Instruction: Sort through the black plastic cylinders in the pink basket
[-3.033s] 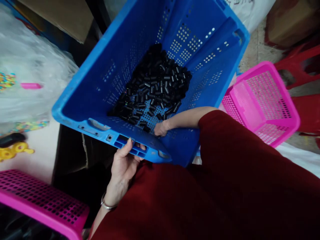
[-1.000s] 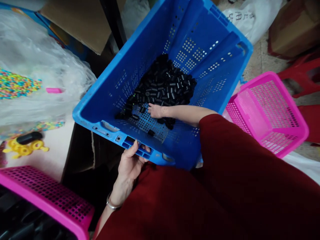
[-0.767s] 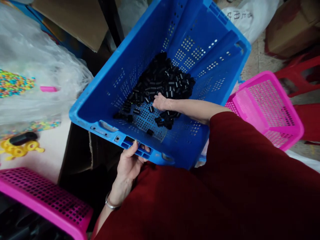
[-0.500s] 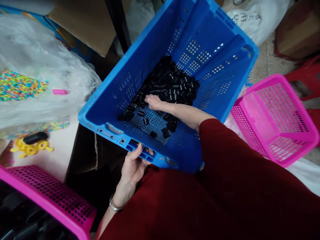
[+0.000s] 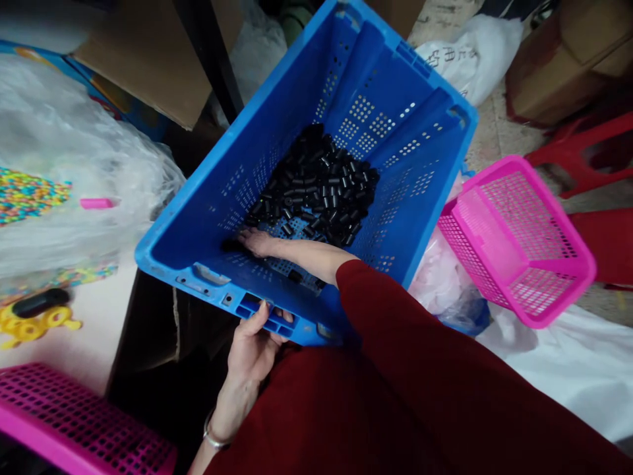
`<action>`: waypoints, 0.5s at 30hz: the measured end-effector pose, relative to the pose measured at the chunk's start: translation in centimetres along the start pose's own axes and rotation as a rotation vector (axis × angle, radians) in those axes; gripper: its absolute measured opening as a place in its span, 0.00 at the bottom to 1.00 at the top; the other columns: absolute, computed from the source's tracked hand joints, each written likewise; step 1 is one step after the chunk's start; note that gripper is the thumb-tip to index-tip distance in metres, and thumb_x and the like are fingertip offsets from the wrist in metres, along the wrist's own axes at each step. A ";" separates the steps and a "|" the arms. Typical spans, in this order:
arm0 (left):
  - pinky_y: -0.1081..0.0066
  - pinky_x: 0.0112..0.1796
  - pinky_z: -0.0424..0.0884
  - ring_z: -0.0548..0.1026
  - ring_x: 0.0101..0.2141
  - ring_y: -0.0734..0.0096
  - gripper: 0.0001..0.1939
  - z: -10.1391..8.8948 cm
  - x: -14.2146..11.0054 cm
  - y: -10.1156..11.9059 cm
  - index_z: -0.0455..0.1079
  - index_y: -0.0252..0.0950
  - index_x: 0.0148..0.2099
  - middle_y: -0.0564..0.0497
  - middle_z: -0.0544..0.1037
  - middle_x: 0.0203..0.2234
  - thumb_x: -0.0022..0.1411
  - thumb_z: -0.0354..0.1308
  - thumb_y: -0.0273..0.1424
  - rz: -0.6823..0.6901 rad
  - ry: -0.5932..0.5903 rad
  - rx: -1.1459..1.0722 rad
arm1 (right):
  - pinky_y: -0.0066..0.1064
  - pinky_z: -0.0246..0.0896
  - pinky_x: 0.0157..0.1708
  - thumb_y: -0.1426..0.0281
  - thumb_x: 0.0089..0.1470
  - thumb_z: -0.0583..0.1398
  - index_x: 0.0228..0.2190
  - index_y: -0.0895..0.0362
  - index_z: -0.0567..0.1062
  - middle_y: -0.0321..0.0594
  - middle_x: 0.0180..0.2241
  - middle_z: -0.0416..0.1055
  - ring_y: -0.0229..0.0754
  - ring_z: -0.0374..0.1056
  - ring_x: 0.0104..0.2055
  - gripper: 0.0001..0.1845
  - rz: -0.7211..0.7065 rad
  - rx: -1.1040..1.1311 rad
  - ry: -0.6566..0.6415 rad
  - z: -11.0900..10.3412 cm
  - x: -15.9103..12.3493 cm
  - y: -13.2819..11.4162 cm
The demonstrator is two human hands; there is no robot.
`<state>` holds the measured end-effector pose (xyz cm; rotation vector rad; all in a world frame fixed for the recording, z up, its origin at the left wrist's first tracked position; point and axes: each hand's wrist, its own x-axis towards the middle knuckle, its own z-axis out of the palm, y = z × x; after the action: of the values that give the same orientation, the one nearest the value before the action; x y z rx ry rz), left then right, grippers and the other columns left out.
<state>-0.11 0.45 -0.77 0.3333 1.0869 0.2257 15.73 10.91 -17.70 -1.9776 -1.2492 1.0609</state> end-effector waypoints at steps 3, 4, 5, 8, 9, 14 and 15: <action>0.73 0.20 0.72 0.73 0.20 0.69 0.20 -0.2 0.1 -0.1 0.70 0.33 0.27 0.52 0.75 0.20 0.35 0.75 0.37 0.001 -0.041 0.025 | 0.23 0.58 0.49 0.90 0.35 0.58 0.21 0.63 0.70 0.35 0.39 0.76 0.36 0.64 0.49 0.12 0.112 0.066 -0.096 -2.0 -1.1 1.4; 0.72 0.19 0.71 0.72 0.19 0.70 0.20 -0.3 0.1 -0.2 0.70 0.33 0.27 0.52 0.75 0.19 0.35 0.74 0.38 0.000 -0.060 0.037 | 0.24 0.58 0.49 0.89 0.35 0.59 0.20 0.62 0.70 0.35 0.38 0.76 0.36 0.65 0.48 0.12 0.125 0.010 -0.147 -2.8 -1.5 1.9; 0.72 0.19 0.70 0.71 0.18 0.70 0.20 -0.3 0.1 -0.2 0.69 0.33 0.26 0.52 0.75 0.19 0.36 0.74 0.39 -0.001 -0.080 0.049 | 0.24 0.58 0.49 0.88 0.36 0.59 0.19 0.62 0.71 0.35 0.37 0.76 0.35 0.65 0.46 0.10 0.143 -0.067 -0.200 -3.7 -2.0 2.3; 0.71 0.20 0.71 0.72 0.18 0.70 0.21 -0.3 0.1 -0.2 0.69 0.33 0.26 0.51 0.75 0.19 0.36 0.74 0.39 0.000 -0.121 0.059 | 0.26 0.59 0.46 0.85 0.37 0.60 0.21 0.63 0.75 0.34 0.31 0.75 0.37 0.68 0.42 0.08 0.256 -0.244 -0.327 -6.8 -3.2 3.0; 0.71 0.21 0.72 0.72 0.19 0.69 0.21 -0.2 0.1 -0.2 0.69 0.33 0.27 0.51 0.75 0.19 0.36 0.74 0.39 0.002 -0.125 0.055 | 0.27 0.59 0.45 0.85 0.35 0.61 0.21 0.63 0.76 0.34 0.29 0.75 0.39 0.68 0.41 0.08 0.280 -0.283 -0.360 -7.9 -3.5 3.1; 0.68 0.24 0.75 0.73 0.20 0.69 0.22 0.0 0.0 -0.1 0.68 0.32 0.26 0.50 0.75 0.19 0.35 0.75 0.39 -0.005 -0.131 0.044 | 0.27 0.60 0.40 0.84 0.33 0.64 0.35 0.60 0.80 0.36 0.33 0.77 0.42 0.69 0.40 0.21 0.181 -0.466 -0.496 -15.4 -5.6 2.1; 0.68 0.24 0.75 0.73 0.20 0.69 0.22 0.0 0.0 -0.1 0.68 0.32 0.26 0.51 0.75 0.19 0.35 0.75 0.39 -0.008 -0.133 0.037 | 0.27 0.60 0.40 0.81 0.36 0.65 0.38 0.59 0.79 0.37 0.35 0.76 0.43 0.69 0.41 0.21 0.162 -0.502 -0.446 -17.3 -6.5 1.6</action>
<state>-0.10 0.39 -0.85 0.3718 0.9618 0.1744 29.55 3.45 -7.79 -2.3195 -1.7506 1.4327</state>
